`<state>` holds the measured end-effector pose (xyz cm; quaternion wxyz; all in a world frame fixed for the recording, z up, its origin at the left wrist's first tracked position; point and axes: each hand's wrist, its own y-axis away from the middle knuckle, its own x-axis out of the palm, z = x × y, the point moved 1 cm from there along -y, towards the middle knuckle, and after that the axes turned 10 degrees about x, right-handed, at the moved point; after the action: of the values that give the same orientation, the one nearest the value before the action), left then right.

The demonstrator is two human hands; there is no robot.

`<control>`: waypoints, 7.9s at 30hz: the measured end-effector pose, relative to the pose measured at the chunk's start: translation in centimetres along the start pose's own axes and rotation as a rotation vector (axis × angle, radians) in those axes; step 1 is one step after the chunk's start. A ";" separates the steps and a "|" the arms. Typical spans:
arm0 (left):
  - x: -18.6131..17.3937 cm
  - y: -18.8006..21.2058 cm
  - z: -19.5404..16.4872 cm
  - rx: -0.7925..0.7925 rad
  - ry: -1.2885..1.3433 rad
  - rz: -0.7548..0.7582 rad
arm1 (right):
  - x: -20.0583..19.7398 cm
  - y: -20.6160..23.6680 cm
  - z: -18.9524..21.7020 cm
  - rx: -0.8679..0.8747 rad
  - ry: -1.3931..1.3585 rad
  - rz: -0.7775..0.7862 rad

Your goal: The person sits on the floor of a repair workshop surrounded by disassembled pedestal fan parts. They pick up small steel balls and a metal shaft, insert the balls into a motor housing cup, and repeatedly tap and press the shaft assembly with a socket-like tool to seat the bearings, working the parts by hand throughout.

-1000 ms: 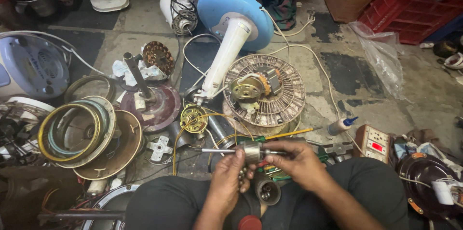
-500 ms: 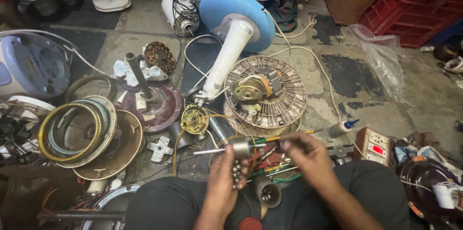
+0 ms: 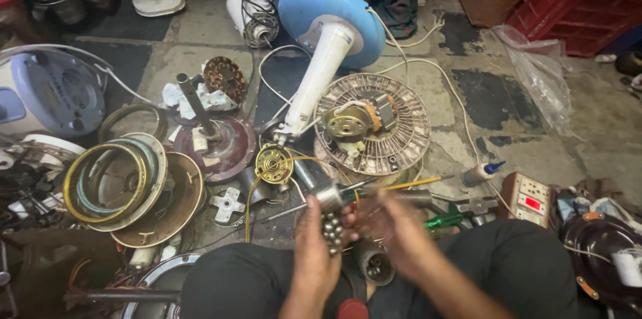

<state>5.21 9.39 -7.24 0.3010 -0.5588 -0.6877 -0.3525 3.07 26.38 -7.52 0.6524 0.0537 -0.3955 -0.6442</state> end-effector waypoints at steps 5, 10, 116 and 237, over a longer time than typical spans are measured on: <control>3.9 2.4 0.4 0.421 -0.391 0.202 | 4.3 1.7 -3.5 0.311 -0.491 -0.014; 6.8 3.3 -0.4 0.606 -0.472 0.174 | 4.7 1.6 -1.8 0.257 -0.466 -0.028; -1.6 -2.5 -1.2 -0.249 0.225 0.074 | 6.1 1.3 -0.3 -0.373 0.307 0.046; -3.0 -4.1 0.2 0.007 -0.242 -0.099 | -3.8 -3.2 6.2 -0.168 0.418 -0.287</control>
<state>1.80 7.38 -10.41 0.1997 -0.5615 -0.7471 -0.2945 -2.54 31.90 -6.85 0.6239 0.1868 -0.1859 -0.7357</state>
